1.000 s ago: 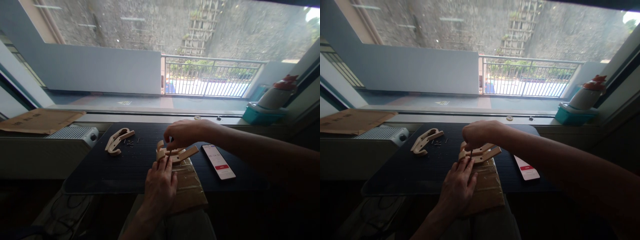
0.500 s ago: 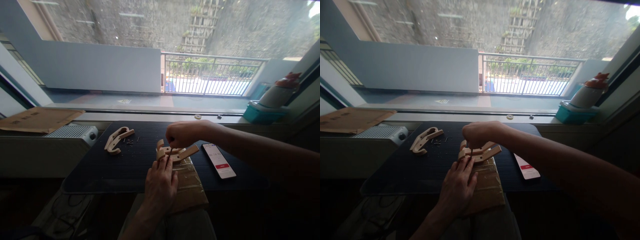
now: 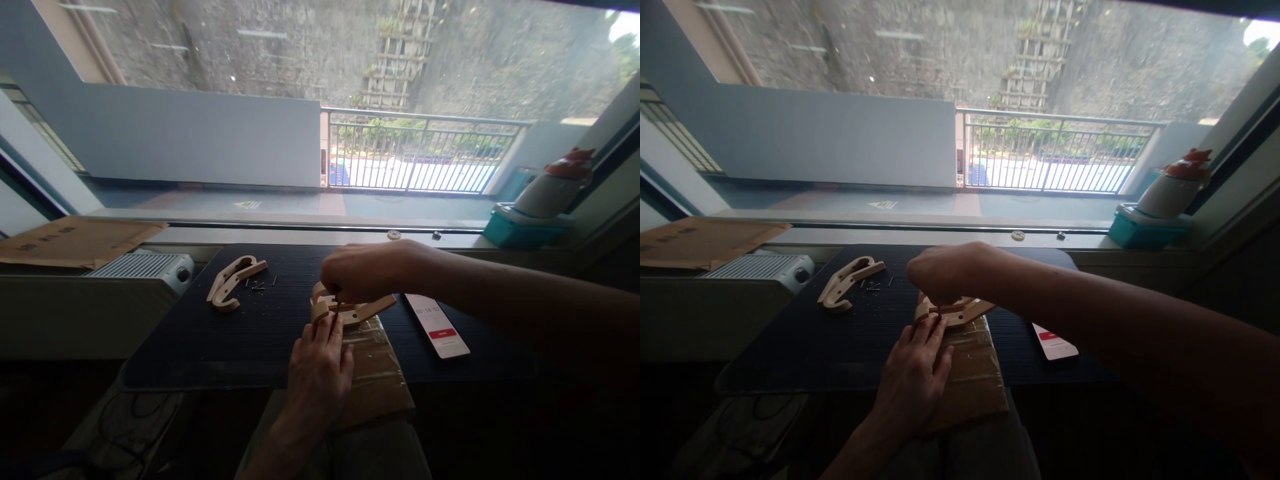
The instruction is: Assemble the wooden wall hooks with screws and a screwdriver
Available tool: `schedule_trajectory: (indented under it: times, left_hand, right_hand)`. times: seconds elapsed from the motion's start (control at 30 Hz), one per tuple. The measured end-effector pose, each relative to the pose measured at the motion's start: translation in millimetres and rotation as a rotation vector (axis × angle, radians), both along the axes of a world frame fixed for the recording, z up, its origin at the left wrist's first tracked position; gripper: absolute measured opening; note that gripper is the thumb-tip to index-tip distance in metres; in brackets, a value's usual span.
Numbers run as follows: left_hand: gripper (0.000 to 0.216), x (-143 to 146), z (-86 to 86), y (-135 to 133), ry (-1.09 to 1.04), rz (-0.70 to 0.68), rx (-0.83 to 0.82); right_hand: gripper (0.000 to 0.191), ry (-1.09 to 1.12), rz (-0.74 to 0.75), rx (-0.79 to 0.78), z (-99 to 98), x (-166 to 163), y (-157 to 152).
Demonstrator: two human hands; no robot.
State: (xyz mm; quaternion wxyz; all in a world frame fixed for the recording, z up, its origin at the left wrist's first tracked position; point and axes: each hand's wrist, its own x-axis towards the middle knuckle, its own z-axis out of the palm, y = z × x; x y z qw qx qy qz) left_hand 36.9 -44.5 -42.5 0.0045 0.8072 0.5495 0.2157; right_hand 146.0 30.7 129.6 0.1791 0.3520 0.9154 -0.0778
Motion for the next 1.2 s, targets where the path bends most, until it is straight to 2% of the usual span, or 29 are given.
schedule_trajectory:
  times: [0.2,0.3,0.37,0.47,0.6,0.77,0.97,1.1,1.2]
  left_hand:
    - [0.044,-0.2,1.4,0.1,0.001,-0.008,-0.017]
    - [0.044,0.1,2.0,-0.5,0.000,-0.006,-0.017]
    - [0.044,0.2,1.9,-0.8,0.000,-0.005,-0.008]
    - [0.044,0.1,1.6,-0.9,-0.003,-0.003,0.000]
    - [0.044,0.0,0.6,-0.2,0.001,-0.007,0.002]
    - [0.044,0.2,0.3,-0.3,0.004,0.000,-0.017]
    - [0.044,1.4,3.5,-1.2,-0.006,0.005,-0.042]
    - [0.044,1.5,3.6,-0.9,0.002,0.014,-0.032]
    - [0.044,1.3,2.9,-1.3,0.014,0.011,-0.027]
  right_hand:
    - [0.019,0.147,-0.076,-0.067,-17.3,9.1,12.1]
    - [0.024,0.167,-0.158,-0.030,-20.8,11.9,18.4]
    - [0.029,0.125,-0.180,-0.001,-16.4,11.4,18.4]
    - [0.033,0.085,-0.124,-0.004,-3.2,7.8,11.3]
    - [0.027,0.012,-0.085,-0.029,5.1,3.3,0.2]
    - [0.023,0.042,-0.035,-0.035,-10.4,11.1,5.1]
    - [0.022,0.100,-0.145,-0.117,-22.9,19.4,18.5]
    - [0.032,0.052,-0.160,-0.061,-15.2,5.5,14.0]
    - [0.037,-0.037,-0.103,-0.016,-1.9,-4.5,5.9]
